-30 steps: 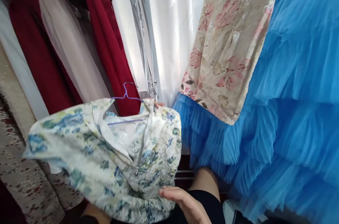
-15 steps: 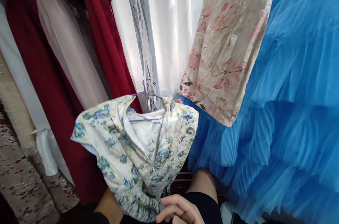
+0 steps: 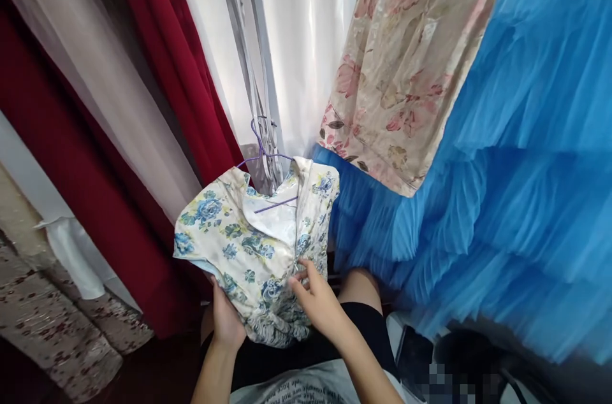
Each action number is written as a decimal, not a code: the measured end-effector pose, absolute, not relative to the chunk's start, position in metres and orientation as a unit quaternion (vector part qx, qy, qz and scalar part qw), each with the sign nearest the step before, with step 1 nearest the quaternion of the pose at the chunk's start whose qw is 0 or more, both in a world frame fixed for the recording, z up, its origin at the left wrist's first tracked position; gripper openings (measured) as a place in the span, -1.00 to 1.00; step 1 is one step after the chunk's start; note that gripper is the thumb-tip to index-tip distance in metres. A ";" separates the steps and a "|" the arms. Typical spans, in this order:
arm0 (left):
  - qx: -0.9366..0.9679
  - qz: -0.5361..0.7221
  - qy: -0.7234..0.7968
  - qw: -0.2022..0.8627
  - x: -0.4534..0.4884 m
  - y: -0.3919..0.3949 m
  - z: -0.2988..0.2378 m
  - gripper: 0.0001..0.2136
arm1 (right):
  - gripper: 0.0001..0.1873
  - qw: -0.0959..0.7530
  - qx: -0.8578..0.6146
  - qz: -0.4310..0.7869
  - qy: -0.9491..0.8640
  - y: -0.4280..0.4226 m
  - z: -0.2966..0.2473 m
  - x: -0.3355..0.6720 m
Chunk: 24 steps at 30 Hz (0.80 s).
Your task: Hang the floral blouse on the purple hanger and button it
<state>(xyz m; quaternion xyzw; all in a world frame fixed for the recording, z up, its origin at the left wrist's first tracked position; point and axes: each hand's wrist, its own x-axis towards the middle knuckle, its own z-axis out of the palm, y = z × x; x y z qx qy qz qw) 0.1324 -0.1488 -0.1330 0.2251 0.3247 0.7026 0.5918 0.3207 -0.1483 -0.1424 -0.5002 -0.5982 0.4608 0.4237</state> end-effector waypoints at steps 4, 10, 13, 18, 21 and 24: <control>0.306 0.649 0.430 0.548 0.132 -0.165 -0.135 -0.32 | -0.84 0.442 -0.482 0.422 -0.628 -0.124 -0.143 0.301; 0.366 0.616 0.489 0.498 0.123 -0.163 -0.132 -0.40 | -0.91 0.487 -0.411 0.475 -0.607 -0.120 -0.143 0.294; 0.378 0.608 0.499 0.489 0.122 -0.161 -0.133 -0.43 | -0.91 0.457 -0.384 0.522 -0.609 -0.124 -0.135 0.300; 0.388 0.609 0.487 0.491 0.128 -0.159 -0.134 -0.50 | -0.84 0.437 -0.373 0.553 -0.603 -0.118 -0.121 0.307; 0.389 0.600 0.533 0.452 0.107 -0.150 -0.142 -0.55 | -0.78 0.442 -0.377 0.591 -0.559 -0.119 -0.120 0.312; 0.395 0.638 0.597 0.284 0.075 -0.141 -0.151 -0.59 | -0.74 0.451 -0.385 0.622 -0.511 -0.128 -0.126 0.317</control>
